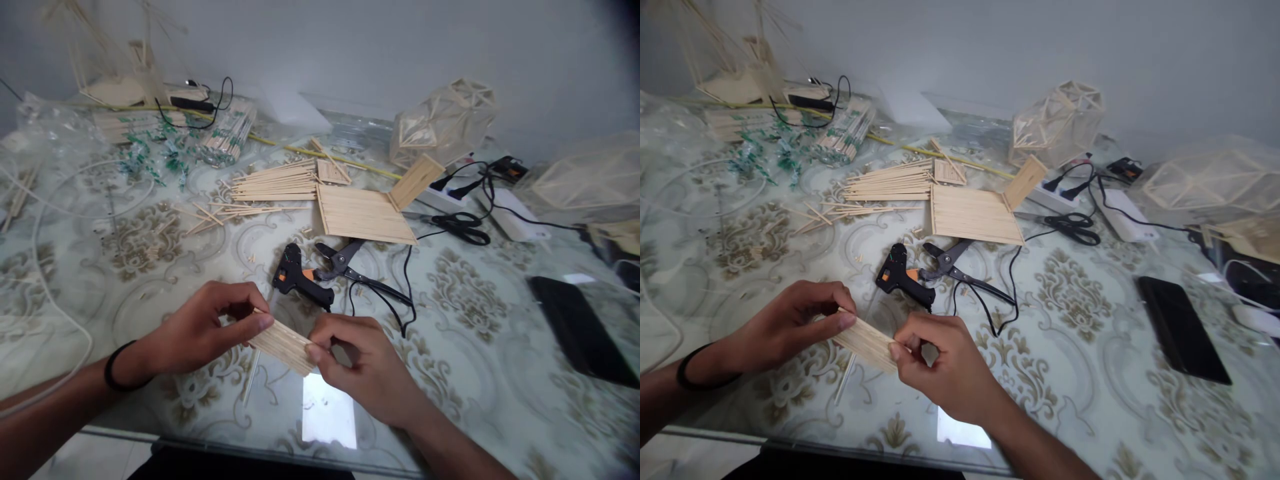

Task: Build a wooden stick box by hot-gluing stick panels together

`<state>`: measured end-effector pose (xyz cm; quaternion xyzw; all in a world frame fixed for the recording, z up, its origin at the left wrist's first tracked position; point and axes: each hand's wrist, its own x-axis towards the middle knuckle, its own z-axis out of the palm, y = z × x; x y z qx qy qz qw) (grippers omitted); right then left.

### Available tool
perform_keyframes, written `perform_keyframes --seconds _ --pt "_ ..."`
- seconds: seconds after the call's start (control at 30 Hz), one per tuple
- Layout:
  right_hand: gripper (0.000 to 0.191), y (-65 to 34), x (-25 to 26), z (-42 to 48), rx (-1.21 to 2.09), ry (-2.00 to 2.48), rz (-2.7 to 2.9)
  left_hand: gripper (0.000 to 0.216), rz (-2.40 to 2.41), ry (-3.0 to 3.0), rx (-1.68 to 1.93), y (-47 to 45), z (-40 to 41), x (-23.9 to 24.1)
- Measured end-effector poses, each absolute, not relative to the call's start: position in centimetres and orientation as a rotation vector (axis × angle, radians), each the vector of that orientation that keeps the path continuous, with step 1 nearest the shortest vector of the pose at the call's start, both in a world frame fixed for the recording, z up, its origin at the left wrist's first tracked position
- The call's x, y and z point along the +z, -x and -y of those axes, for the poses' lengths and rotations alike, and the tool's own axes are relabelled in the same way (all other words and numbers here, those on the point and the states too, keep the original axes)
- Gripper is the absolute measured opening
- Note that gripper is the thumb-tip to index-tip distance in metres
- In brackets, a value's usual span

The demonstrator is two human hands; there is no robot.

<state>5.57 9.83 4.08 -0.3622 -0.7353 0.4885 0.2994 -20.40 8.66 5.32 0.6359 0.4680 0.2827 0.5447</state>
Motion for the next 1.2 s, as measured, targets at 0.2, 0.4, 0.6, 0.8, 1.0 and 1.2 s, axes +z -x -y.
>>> perform_keyframes --seconds 0.2,0.4,0.6,0.8,1.0,1.2 --pt "0.024 -5.52 4.21 -9.82 1.282 0.961 1.949 0.034 -1.063 -1.346 0.660 20.39 -8.26 5.17" --pt "0.023 -5.39 4.19 -9.85 1.276 0.933 1.939 0.033 -1.054 -1.443 0.689 20.33 -7.91 5.43" --pt "0.025 -5.34 4.08 -9.77 1.274 0.903 1.937 0.028 -1.078 -1.551 0.731 20.18 -8.07 5.49" --pt "0.027 -5.42 4.13 -9.63 1.246 0.923 1.959 0.027 -1.100 -1.518 0.751 20.26 -8.09 5.32" --pt "0.028 -5.33 4.21 -9.65 1.261 0.965 1.947 0.029 -1.128 -1.531 0.762 20.35 -8.11 5.37" --pt "0.029 -5.42 4.06 -9.70 1.283 1.020 1.932 0.025 -1.131 -1.494 0.784 20.43 -8.04 5.22"
